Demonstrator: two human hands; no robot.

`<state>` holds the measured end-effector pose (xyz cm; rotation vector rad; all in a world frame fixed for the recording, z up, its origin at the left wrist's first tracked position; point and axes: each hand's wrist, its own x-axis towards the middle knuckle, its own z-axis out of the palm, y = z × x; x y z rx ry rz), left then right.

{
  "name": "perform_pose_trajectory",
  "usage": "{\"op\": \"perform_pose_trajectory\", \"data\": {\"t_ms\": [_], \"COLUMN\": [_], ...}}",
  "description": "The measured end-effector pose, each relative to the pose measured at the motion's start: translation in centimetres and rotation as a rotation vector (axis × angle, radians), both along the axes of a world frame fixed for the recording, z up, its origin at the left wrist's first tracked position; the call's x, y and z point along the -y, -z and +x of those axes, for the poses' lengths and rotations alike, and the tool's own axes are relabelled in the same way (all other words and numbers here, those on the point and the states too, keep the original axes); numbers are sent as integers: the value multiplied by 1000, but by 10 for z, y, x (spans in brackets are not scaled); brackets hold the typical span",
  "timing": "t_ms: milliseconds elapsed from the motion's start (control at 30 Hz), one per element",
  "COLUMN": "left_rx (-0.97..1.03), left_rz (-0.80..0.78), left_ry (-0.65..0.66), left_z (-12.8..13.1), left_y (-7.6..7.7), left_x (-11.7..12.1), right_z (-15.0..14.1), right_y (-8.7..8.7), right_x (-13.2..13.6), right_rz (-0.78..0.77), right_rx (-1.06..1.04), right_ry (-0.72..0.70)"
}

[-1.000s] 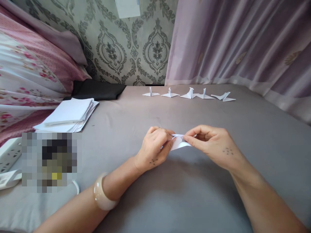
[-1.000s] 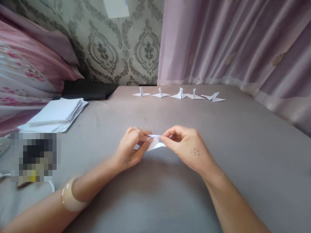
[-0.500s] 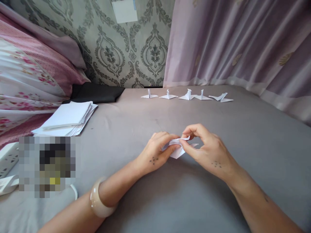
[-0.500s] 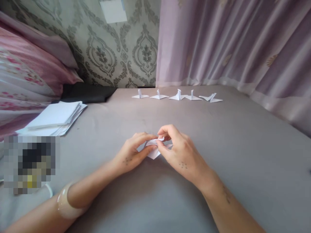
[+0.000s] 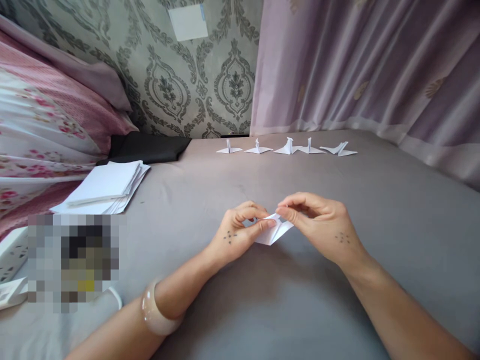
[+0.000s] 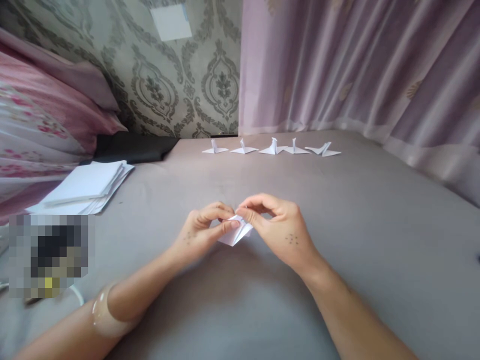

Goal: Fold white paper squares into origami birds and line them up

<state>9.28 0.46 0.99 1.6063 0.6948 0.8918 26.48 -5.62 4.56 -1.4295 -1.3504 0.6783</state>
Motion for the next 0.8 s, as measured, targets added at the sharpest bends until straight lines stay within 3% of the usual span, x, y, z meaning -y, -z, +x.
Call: {"op": "perform_pose_trajectory", "data": {"t_ms": [100,200,433,600,800], "left_rx": [104,260,374,343,328], "left_rz": [-243,-391,-496,-532,-524], "left_ry": [-92,-147,-155,-100,-167], "left_z": [3,7,10,10,10], "left_y": [1,5,9,6,7], "left_x": [2,0,-1,1,0], "right_z": [1,-3,-22,-18,-21], "right_y": [5,11,19,23,23], "right_x": [-5,-7,-4,-6,-4], "right_rz": [12,-26,-64,-99,-117], "right_rx": [-210,-196,8,-37,-71], "right_ry": [46,36,40,30,-42]}}
